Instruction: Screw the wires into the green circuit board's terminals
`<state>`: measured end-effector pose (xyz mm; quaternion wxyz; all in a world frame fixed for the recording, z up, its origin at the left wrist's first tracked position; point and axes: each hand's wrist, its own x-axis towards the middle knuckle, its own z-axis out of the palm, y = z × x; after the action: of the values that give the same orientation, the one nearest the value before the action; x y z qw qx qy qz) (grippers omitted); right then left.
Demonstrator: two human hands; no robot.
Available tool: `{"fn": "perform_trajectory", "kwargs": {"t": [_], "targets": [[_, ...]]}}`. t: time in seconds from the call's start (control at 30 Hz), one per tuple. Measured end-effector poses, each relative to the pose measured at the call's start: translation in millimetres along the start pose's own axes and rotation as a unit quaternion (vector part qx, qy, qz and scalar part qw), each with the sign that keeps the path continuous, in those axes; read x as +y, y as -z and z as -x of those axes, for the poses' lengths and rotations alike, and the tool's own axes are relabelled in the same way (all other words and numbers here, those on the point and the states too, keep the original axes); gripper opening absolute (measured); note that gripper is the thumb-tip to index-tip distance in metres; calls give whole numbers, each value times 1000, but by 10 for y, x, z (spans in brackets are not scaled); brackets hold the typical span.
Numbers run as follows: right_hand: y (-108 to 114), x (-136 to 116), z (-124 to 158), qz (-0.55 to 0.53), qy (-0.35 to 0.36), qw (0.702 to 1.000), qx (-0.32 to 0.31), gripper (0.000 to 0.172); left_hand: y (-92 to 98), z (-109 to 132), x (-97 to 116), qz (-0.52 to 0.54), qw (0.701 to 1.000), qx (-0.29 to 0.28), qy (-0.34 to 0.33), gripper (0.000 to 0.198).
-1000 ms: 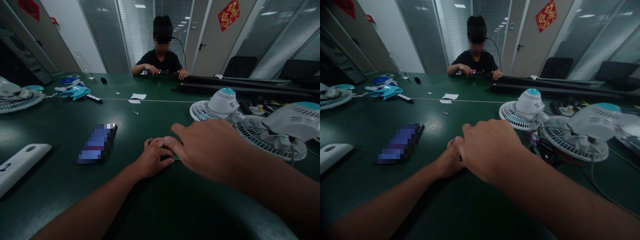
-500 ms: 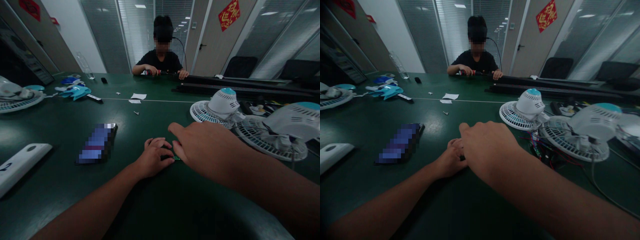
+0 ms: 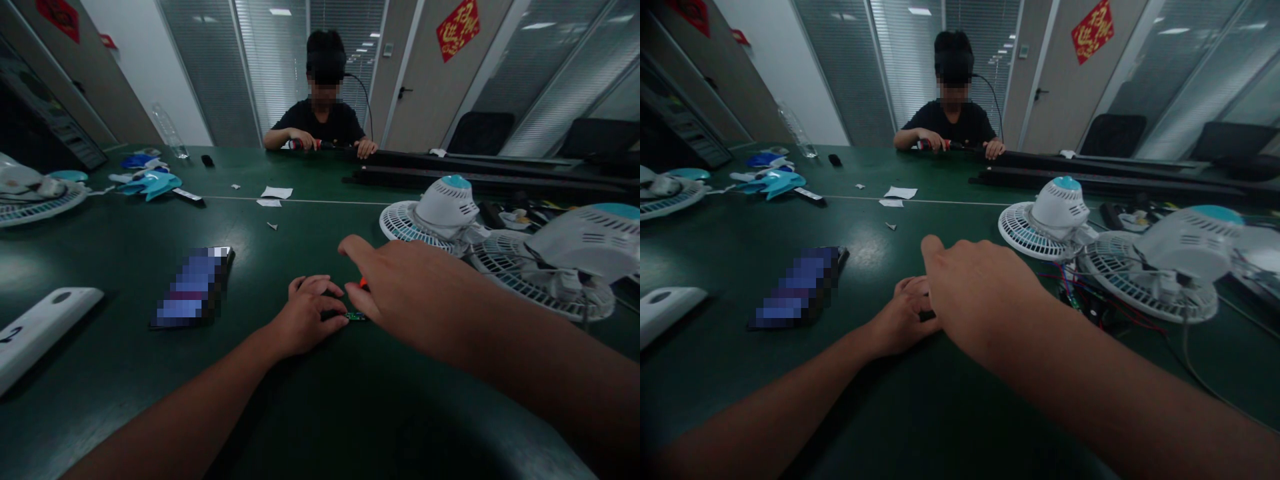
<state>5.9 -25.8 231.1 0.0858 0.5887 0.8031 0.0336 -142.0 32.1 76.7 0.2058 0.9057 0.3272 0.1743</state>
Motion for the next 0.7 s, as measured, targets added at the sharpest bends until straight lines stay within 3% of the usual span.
{"fn": "perform_trajectory", "kwargs": {"t": [0.53,0.7], "targets": [[-58,33,-25,24,-8,999,36,21,1,7,1,6,1000,-4,7,11],[-35,12,5,23,-23,998,52,39,6,-3,12,18,1000,1,2,12]]}}
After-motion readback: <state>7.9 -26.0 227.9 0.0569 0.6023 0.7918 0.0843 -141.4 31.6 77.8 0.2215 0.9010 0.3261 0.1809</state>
